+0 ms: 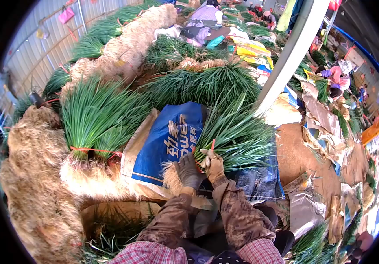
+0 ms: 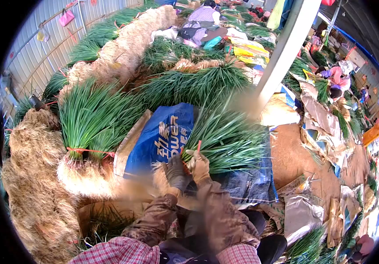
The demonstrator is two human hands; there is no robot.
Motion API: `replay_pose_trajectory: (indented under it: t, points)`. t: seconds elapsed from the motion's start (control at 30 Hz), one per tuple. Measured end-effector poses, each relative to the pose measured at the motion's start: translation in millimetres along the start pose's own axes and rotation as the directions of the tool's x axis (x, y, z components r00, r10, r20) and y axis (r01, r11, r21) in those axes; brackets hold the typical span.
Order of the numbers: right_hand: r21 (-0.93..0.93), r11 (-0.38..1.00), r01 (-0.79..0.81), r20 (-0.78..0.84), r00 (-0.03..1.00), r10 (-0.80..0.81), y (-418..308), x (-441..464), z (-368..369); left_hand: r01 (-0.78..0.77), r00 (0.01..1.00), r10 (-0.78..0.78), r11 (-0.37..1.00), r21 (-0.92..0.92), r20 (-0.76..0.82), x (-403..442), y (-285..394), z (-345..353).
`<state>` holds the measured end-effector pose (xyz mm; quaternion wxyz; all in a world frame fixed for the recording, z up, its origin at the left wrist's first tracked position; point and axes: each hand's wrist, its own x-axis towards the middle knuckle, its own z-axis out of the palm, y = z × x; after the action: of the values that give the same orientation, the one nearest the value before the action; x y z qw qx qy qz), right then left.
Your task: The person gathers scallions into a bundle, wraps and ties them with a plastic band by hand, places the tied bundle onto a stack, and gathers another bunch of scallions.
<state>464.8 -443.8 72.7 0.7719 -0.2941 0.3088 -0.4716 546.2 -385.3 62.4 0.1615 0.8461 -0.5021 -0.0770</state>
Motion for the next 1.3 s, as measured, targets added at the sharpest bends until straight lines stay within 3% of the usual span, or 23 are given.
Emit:
replay_pose_trajectory:
  t: [0.07, 0.17, 0.2, 0.3, 0.33, 0.43, 0.47, 0.73, 0.87, 0.93, 0.97, 1.0, 1.07, 1.1, 1.17, 1.2, 1.23, 1.27, 1.3]
  points:
    - [-0.009, 1.0, -0.013, 0.038, 0.999, 0.013, 5.9, -7.0, 9.5, -0.036, 0.997, 0.031, 0.997, 0.074, 0.072, 15.8, -8.8, 13.6]
    - [-0.049, 0.998, -0.029, -0.019, 0.999, 0.028, 10.0, -18.2, 16.2, -0.016, 0.979, 0.019, 1.0, -0.02, 0.203, 29.9, -15.7, 11.0]
    - [-0.066, 0.997, -0.03, -0.008, 1.0, 0.03, 8.6, -22.3, 16.6, -0.041, 0.964, 0.025, 0.998, 0.056, 0.264, 30.2, -13.6, -0.1]
    - [-0.083, 0.996, -0.03, -0.007, 1.0, 0.03, 7.5, -39.0, 13.1, 0.056, 0.931, -0.053, 0.998, 0.003, 0.361, 53.0, -28.8, 38.5]
    - [-0.035, 0.998, -0.05, -0.011, 0.999, 0.05, 8.0, -43.4, 10.8, -0.01, 0.91, -0.041, 0.993, 0.121, 0.412, 44.9, -17.9, 8.9]
    - [-0.07, 0.995, -0.077, -0.029, 0.997, 0.075, 4.1, -57.6, 9.1, 0.0, 0.908, -0.03, 0.998, 0.07, 0.418, 39.1, -11.3, -8.4]
    - [-0.053, 0.997, -0.062, -0.025, 0.998, 0.06, 11.5, -59.7, 4.0, 0.017, 0.916, -0.04, 0.998, 0.062, 0.399, 46.2, -23.1, 20.1]
    - [-0.17, 0.978, -0.12, -0.077, 0.991, 0.108, -31.4, -122.9, 50.7, -0.022, 0.959, 0.03, 0.999, -0.029, 0.283, 40.2, -38.9, 40.0]
    - [-0.021, 0.986, -0.166, -0.089, 0.982, 0.164, -35.9, -125.3, 52.9, -0.025, 0.961, 0.028, 1.0, -0.014, 0.276, 36.4, -31.7, 31.0]
    - [-0.059, 0.996, -0.071, -0.132, 0.989, 0.063, -41.3, -128.8, 60.9, -0.021, 0.954, 0.019, 1.0, 0.006, 0.3, 31.6, -25.0, 17.4]
    - [-0.102, 0.991, -0.087, -0.047, 0.996, 0.082, -40.1, -121.4, 42.8, -0.01, 0.989, 0.023, 0.996, -0.09, 0.147, 45.3, -47.3, 82.4]
    - [-0.206, 0.977, 0.059, -0.038, 0.997, -0.069, -23.2, -103.7, 15.4, -0.158, 0.968, 0.154, 0.987, 0.003, 0.197, 16.4, -18.1, -1.0]
    - [-0.24, 0.955, 0.172, -0.16, 0.964, -0.213, -31.2, -93.4, 9.7, -0.291, 0.957, 0.286, 0.943, -0.161, -0.053, -7.5, -15.0, -23.1]
    - [-0.255, 0.946, 0.202, -0.199, 0.946, -0.255, -39.4, -92.8, 8.4, -0.316, 0.946, 0.276, 0.901, -0.297, -0.172, -24.7, -11.6, -41.1]
    - [-0.145, 0.957, 0.25, -0.191, 0.942, -0.275, -39.1, -87.4, -3.0, -0.082, 0.996, 0.036, 0.661, -0.746, -0.078, -49.8, -17.0, -5.4]
    - [-0.121, 0.956, 0.267, -0.163, 0.945, -0.285, -35.8, -86.1, -9.2, 0.353, 0.933, -0.052, 0.329, -0.876, 0.356, -56.2, -8.8, -26.2]
    - [-0.078, 0.966, 0.247, -0.157, 0.954, -0.256, -36.5, -88.9, -6.9, 0.711, 0.703, 0.032, -0.062, -0.7, 0.711, -58.7, -0.4, -49.7]
    - [-0.081, 0.965, 0.248, -0.135, 0.957, -0.257, -34.1, -92.1, -4.3, 0.772, 0.635, 0.171, -0.149, -0.618, 0.753, -56.5, -9.2, -27.6]
    - [-0.087, 0.964, 0.253, -0.11, 0.959, -0.262, -33.3, -95.6, -2.2, 0.758, 0.647, 0.216, -0.289, -0.585, 0.732, -50.4, -13.4, 8.9]
